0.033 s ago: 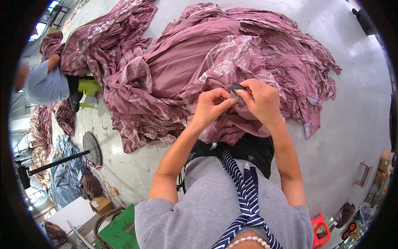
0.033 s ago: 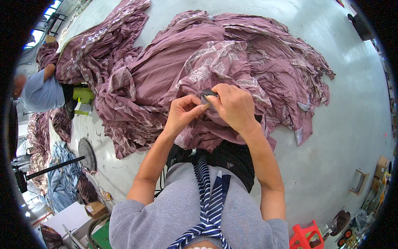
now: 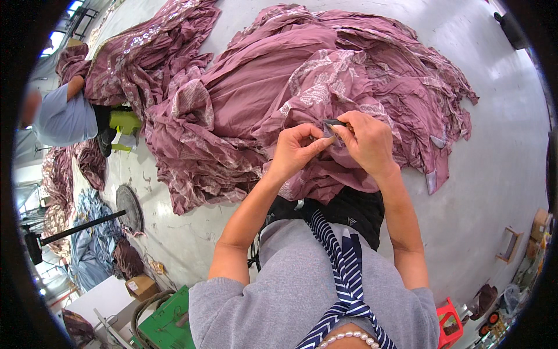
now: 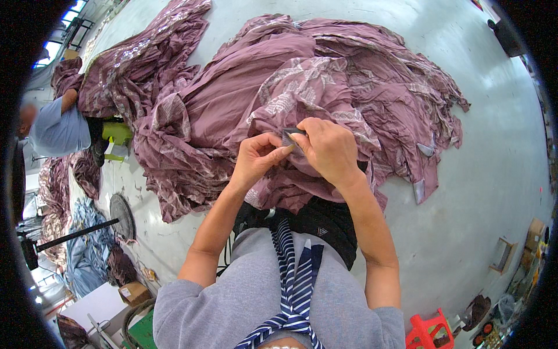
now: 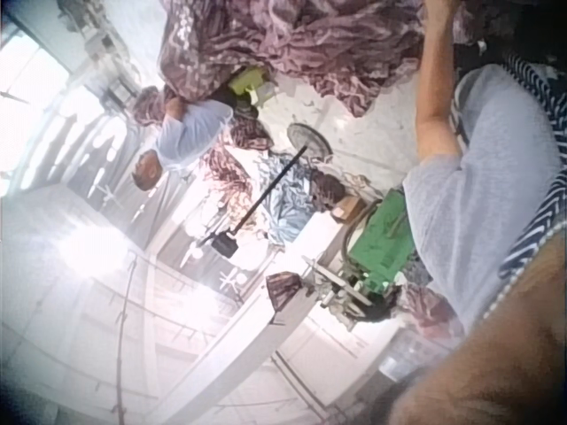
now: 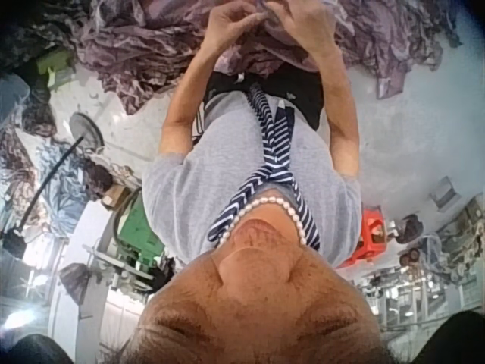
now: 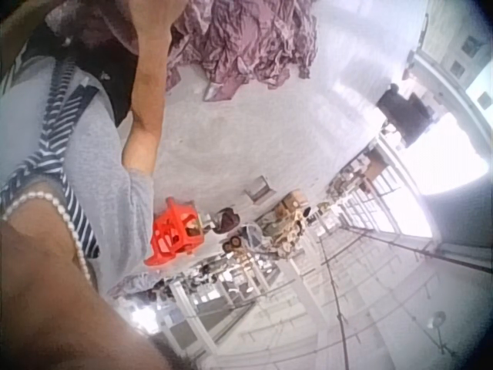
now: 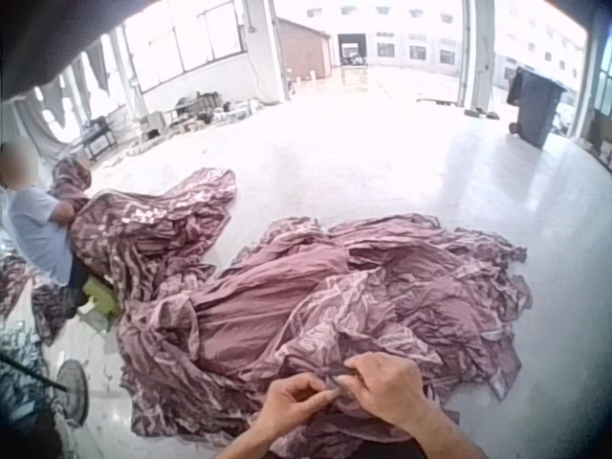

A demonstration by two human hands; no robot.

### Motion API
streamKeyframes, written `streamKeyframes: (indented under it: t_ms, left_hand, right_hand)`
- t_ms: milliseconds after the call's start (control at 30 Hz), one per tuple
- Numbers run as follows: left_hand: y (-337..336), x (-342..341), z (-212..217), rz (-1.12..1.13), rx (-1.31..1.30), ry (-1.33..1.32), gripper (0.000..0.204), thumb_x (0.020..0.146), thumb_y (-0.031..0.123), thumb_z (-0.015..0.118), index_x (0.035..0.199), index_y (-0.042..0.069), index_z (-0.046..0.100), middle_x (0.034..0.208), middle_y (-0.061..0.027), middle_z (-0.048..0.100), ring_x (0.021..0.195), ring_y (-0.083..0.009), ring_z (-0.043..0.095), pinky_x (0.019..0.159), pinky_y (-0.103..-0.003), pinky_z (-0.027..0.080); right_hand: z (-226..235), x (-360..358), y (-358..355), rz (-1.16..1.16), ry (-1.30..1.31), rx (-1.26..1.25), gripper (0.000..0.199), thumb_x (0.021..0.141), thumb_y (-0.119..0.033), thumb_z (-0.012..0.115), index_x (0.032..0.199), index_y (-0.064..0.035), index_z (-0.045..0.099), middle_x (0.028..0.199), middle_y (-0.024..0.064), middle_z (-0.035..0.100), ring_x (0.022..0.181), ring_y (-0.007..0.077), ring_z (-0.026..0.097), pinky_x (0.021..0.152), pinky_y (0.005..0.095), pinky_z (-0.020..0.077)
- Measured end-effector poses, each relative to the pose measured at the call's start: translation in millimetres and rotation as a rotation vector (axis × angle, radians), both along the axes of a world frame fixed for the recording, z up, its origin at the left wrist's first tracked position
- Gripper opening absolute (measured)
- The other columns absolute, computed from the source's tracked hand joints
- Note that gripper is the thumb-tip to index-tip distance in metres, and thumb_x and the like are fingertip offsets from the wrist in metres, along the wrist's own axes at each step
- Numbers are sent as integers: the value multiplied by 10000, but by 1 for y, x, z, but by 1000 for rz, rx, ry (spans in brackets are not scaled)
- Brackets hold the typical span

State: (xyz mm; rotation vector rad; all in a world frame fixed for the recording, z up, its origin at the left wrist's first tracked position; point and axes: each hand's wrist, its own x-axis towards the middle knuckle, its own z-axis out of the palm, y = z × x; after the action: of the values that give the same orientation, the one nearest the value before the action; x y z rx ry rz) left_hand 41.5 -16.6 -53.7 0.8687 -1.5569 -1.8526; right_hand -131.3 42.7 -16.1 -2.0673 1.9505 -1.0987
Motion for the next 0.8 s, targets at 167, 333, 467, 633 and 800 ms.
streamKeyframes:
  t_ms: [167,333,467,633,800]
  left_hand:
    - [0,0,4,-9,55,0,147,832,130,709,774,23,627,684,61,563,627,-9,459,543,-172,368]
    - [1,0,2,5,28,23,138,837,118,703,781,22,621,696,59,564,629,-11,466,551,-170,376]
    - [4,-4,-1,-22,36,52,123,837,100,701,787,22,620,710,54,573,636,-13,477,562,-170,388]
    - [4,-3,4,-20,118,38,118,836,97,701,780,25,626,716,44,588,644,-18,494,572,-169,401]
    - [-7,-4,-1,68,211,85,118,844,122,693,793,44,621,725,12,616,598,-54,538,544,-188,417]
  right_hand:
    - [-3,2,3,-114,-364,24,263,747,-204,735,922,-52,609,694,75,603,611,193,608,564,319,477]
    - [11,5,-4,15,-613,178,239,758,-78,728,971,-32,632,694,32,579,638,27,517,564,222,419]
    - [-5,2,-19,95,-457,175,173,778,-79,708,929,-41,632,675,33,543,616,51,493,566,217,410]
    - [-8,-41,2,121,-1567,-30,116,885,-165,622,794,-110,576,615,-52,417,523,44,367,487,223,319]
    - [-10,-114,71,304,-2060,-715,204,982,-216,443,897,-52,529,570,-39,351,447,75,220,448,247,210]
